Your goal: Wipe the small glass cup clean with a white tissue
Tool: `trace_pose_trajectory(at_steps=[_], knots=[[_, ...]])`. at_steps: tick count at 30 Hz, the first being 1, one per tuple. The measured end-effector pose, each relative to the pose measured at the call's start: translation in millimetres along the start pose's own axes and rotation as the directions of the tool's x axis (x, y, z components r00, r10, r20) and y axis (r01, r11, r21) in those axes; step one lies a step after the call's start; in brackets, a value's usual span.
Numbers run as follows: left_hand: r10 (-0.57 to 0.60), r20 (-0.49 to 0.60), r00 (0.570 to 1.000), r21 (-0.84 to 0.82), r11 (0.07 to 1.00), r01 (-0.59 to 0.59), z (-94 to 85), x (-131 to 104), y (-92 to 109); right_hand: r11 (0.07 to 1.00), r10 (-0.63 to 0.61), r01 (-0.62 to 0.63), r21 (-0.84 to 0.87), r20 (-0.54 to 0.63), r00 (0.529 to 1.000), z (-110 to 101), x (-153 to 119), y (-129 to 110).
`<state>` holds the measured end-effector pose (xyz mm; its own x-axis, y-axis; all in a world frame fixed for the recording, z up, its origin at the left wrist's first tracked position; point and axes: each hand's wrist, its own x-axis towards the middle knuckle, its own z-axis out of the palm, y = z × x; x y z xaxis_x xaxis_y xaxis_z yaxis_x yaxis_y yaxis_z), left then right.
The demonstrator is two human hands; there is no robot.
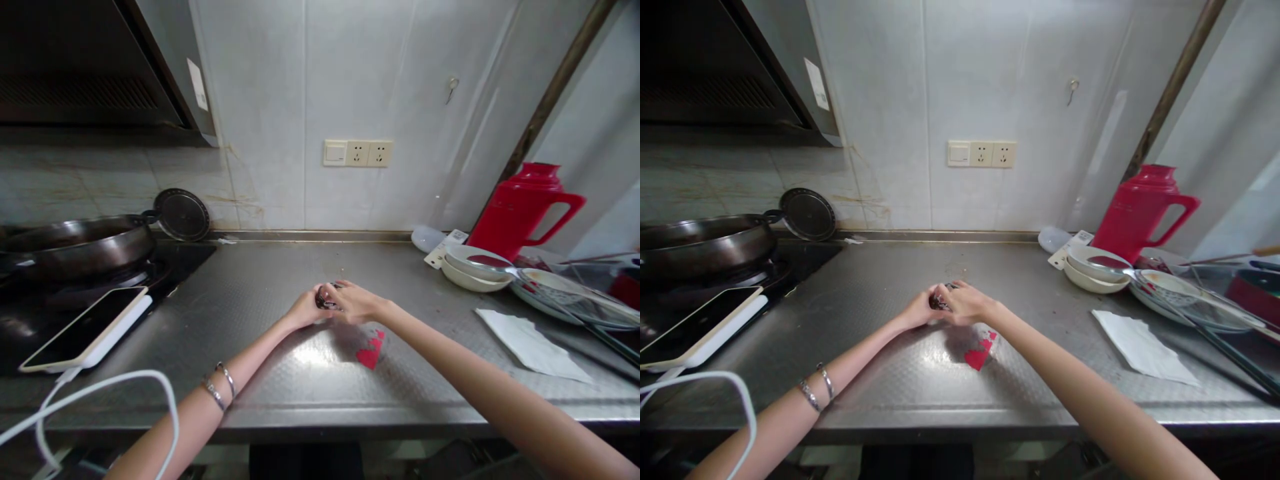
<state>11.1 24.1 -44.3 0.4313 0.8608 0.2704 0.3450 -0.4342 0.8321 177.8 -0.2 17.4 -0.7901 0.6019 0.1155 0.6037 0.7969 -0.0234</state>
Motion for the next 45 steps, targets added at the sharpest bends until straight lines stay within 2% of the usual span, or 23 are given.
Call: trace_pose_trajectory(at_steps=[5, 9, 12, 15, 19, 24, 29, 34, 40, 45], knots=[[0.002, -0.012, 1.0, 0.039, 0.999, -0.001, 0.1, -0.8, 1.6, 0.981, -0.022, 0.034, -0.192, 0.066, 0.998, -9.3, 5.2, -1.6], [0.004, 0.004, 1.0, 0.039, 0.999, -0.004, -0.5, 0.1, -2.4, 0.978, -0.009, 0.026, -0.207, 0.083, 0.996, -15.6, 6.3, -1.7], [0.003, 0.017, 1.0, 0.029, 1.0, -0.004, -1.9, -0.1, -2.7, 0.992, 0.014, -0.003, -0.123, 0.086, 0.996, -17.9, 6.4, -0.6], [0.007, 0.015, 1.0, 0.028, 1.0, -0.007, -3.5, -1.2, 0.0, 0.993, 0.1, -0.104, 0.057, 0.071, 0.992, -18.1, 5.8, 2.8], [0.002, 0.021, 1.0, 0.057, 0.998, -0.003, -4.4, -2.0, 2.7, 0.909, 0.23, -0.244, 0.337, 0.081, 0.97, -18.5, 2.8, 12.0], [-0.015, 0.018, 1.0, 0.104, 0.994, 0.013, -4.1, -1.7, 1.6, 0.862, 0.226, -0.259, 0.435, 0.126, 0.966, -20.3, 0.0, 14.9], [-0.005, 0.028, 1.0, 0.076, 0.997, 0.003, -4.5, -2.0, 1.9, 0.916, 0.213, -0.249, 0.314, 0.144, 0.966, -17.1, 4.2, 7.6], [-0.014, 0.019, 1.0, 0.093, 0.996, 0.012, -4.7, -3.0, 1.1, 0.958, 0.12, -0.162, 0.237, 0.182, 0.976, -13.0, 6.6, 12.5], [-0.003, 0.006, 1.0, 0.115, 0.993, 0.002, -4.1, -3.2, -1.5, 0.998, 0.041, -0.049, 0.029, 0.246, 0.968, -9.9, 8.3, 16.0], [-0.013, 0.006, 1.0, 0.107, 0.994, 0.012, -4.5, -2.4, -1.6, 0.996, -0.031, 0.049, -0.073, 0.232, 0.972, -8.7, 9.7, 17.1]])
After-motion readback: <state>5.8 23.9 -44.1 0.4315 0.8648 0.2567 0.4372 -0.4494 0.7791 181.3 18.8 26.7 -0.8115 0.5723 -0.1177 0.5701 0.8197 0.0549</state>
